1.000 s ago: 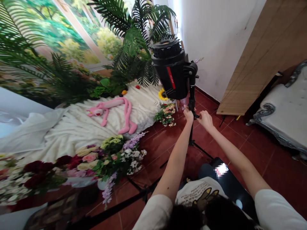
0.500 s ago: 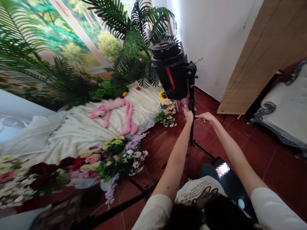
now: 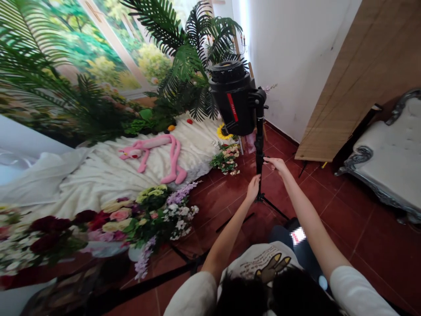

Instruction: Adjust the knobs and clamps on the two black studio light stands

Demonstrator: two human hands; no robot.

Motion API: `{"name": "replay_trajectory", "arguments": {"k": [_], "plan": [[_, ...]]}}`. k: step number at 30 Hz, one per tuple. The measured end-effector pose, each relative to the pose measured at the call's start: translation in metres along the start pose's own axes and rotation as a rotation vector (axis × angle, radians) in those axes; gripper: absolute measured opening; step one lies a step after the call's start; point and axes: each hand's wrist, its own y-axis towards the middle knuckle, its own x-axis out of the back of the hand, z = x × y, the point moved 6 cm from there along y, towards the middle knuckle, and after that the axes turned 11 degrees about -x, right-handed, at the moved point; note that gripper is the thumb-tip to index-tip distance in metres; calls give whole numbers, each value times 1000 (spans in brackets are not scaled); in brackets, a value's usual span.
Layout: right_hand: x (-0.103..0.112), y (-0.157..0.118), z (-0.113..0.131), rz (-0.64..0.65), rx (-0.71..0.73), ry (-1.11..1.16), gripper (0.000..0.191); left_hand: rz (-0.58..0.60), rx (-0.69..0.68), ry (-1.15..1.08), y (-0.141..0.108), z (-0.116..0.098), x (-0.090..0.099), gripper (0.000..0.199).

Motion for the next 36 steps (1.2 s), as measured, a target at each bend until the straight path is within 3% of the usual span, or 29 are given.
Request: {"name": "replay_trajectory", "arguments": {"k": [2,5,7,9,12,15,18,21,24,26,27,29,32,34,36], "plan": [[0,1,-6,-26,62,-11,38,105,127,10,-49,33,17,32],[-5,-3,-39,-33,141,-41,40,45,375,-30,-131,80,60,32],[-16,-8,-85,31,54,-81,35,-49,455,-28,-183,101,97,32],[-31,-15,-141,89,-125,-85,27,-165,486,-25,-226,114,136,31],[-64,-30,-206,176,-283,-100,16,-383,524,18,-268,117,194,30],[-109,-44,-233,320,-332,-192,11,-617,505,60,-281,97,240,32],[-163,-61,-236,490,-333,-323,9,-797,514,54,-278,70,273,35],[-217,-89,-236,716,-310,-489,8,-993,341,51,-278,33,302,38],[-258,-122,-240,904,-231,-662,9,-1402,70,298,-306,-25,332,42],[-274,-141,-243,983,-158,-743,11,-1709,-93,535,-334,-68,342,38],[-281,-150,-244,1020,-126,-767,12,-1808,-149,634,-343,-88,346,37],[-289,-163,-246,1084,-87,-795,16,-1845,-240,711,-349,-119,358,36],[-293,-172,-250,1124,-64,-828,21,-1719,-403,642,-336,-149,386,45],[-293,-173,-252,1118,-56,-841,23,-1611,-457,572,-322,-158,405,51],[-293,-173,-254,1123,-40,-844,24,-1512,-426,479,-307,-158,421,55]]}}
